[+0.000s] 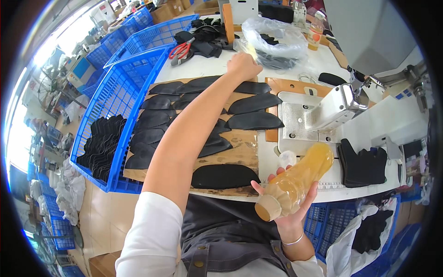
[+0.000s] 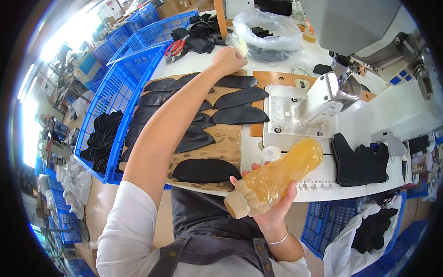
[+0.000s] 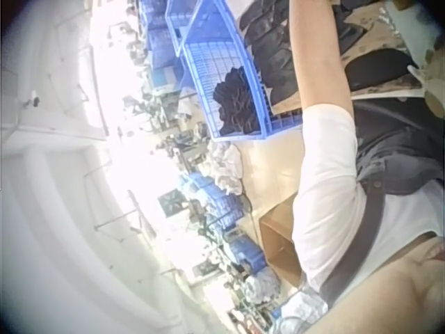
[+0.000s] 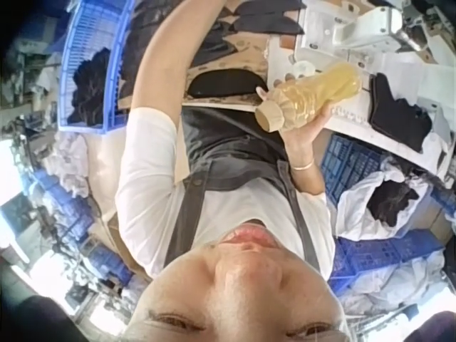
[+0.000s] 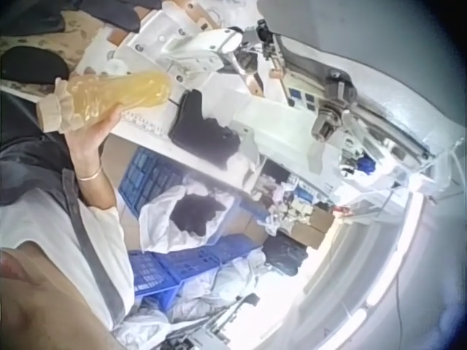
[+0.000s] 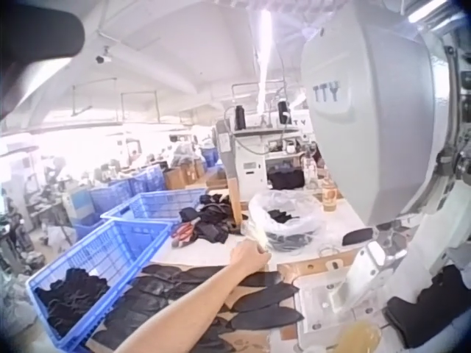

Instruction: Applying glue to black shoe components using a plastic squeeze bottle with an applicator top.

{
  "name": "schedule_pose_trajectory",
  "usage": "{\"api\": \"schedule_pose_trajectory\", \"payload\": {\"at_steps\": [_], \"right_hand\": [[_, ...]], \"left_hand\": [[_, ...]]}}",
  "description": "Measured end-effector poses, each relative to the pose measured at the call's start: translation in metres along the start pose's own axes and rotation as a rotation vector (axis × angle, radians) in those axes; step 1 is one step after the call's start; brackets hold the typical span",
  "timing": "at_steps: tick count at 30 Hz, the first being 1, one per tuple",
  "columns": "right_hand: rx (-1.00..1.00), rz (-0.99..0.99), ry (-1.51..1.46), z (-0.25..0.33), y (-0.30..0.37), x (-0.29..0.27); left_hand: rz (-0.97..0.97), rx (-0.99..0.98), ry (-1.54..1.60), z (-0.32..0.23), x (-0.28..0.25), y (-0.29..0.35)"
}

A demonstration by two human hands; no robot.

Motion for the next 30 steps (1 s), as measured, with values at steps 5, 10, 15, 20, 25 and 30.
{"api": "schedule_pose_trajectory", "payload": {"at_steps": [5,10,15,20,25,30], "right_hand": [[-0.006,-0.016,0.013,0.001,0.001,-0.001],[-0.004,-0.003,0.026,-0.002,0.001,0.003],[0.015,-0.029,0.025,-0.004,0.004,0.003],[0.023,-0.051,0.03,-0.004,0.005,0.003],[0.041,-0.052,0.042,-0.008,0.004,0.005],[0.053,-0.056,0.046,-0.009,0.004,0.003]], "left_hand": [[0.196,0.336,-0.399,-0.012,0.005,0.014],[0.009,0.65,-0.659,-0.02,0.001,0.024],[-0.053,0.526,-0.567,-0.022,-0.004,0.02],[0.013,0.421,-0.186,-0.014,-0.006,0.017],[-0.013,0.346,-0.026,-0.003,0.001,0.008],[0.017,0.25,-0.023,-0.009,0.001,0.01]]}}
Point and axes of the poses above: each hand's wrist, its own y-axis away from the middle knuckle, its own x-axis out of the palm, z = x × y, the point moved 5 cm from there along -y, towards the middle knuckle, and after that the axes turned 5 degrees about z, right-handed, at the moved point
